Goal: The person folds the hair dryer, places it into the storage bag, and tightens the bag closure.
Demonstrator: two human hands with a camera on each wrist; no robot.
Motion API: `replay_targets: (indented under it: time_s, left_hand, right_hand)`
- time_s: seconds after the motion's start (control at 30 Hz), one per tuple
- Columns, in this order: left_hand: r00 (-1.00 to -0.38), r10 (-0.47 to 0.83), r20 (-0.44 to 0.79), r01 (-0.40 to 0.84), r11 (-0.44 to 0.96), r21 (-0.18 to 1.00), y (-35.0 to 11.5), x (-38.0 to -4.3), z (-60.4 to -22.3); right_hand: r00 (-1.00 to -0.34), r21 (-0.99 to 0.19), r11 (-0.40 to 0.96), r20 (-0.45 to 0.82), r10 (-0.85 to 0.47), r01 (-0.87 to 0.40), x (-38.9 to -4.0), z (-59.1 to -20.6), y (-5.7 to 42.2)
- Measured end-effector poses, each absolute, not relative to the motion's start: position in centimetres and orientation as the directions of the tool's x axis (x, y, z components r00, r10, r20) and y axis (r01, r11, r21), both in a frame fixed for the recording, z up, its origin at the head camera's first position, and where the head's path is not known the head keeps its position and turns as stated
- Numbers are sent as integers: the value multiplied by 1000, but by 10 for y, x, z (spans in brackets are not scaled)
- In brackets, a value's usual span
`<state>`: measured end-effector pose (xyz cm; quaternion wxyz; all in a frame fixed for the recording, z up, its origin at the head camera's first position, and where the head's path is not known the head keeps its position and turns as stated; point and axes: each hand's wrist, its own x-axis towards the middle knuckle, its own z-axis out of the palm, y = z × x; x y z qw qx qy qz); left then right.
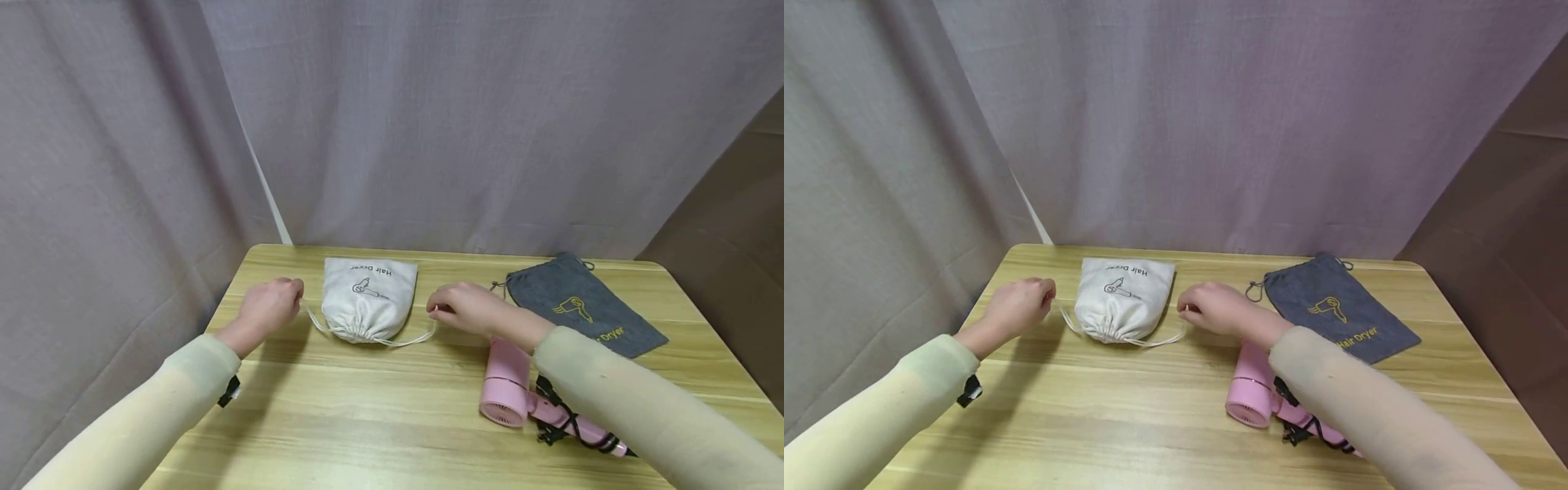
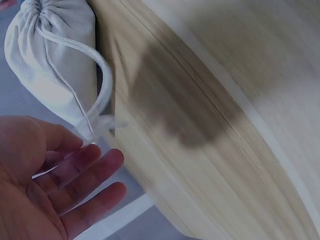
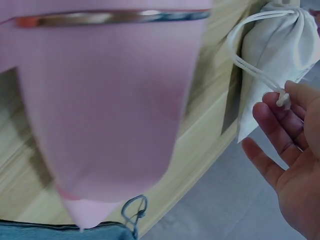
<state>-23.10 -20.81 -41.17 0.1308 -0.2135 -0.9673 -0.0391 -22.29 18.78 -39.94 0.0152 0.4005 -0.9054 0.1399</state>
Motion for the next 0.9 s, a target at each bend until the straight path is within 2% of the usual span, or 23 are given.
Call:
replay_targets:
  time_s: [0.27,0.53,0.9]
  left_hand:
    - [-889,427,164,433,901,-1,-197,-226,-404]
    - [-837,506,207,513,858,-22,-186,-217,-395]
    - [-821,537,196,542,840,-32,-178,-207,-384]
  right_hand:
    - [-718,-259,683,67,-693,-683,-219,-394,185]
    - [-749,-274,717,20,-662,-641,-209,-388,203]
    - [-792,-255,776,-61,-608,-576,-194,-378,243]
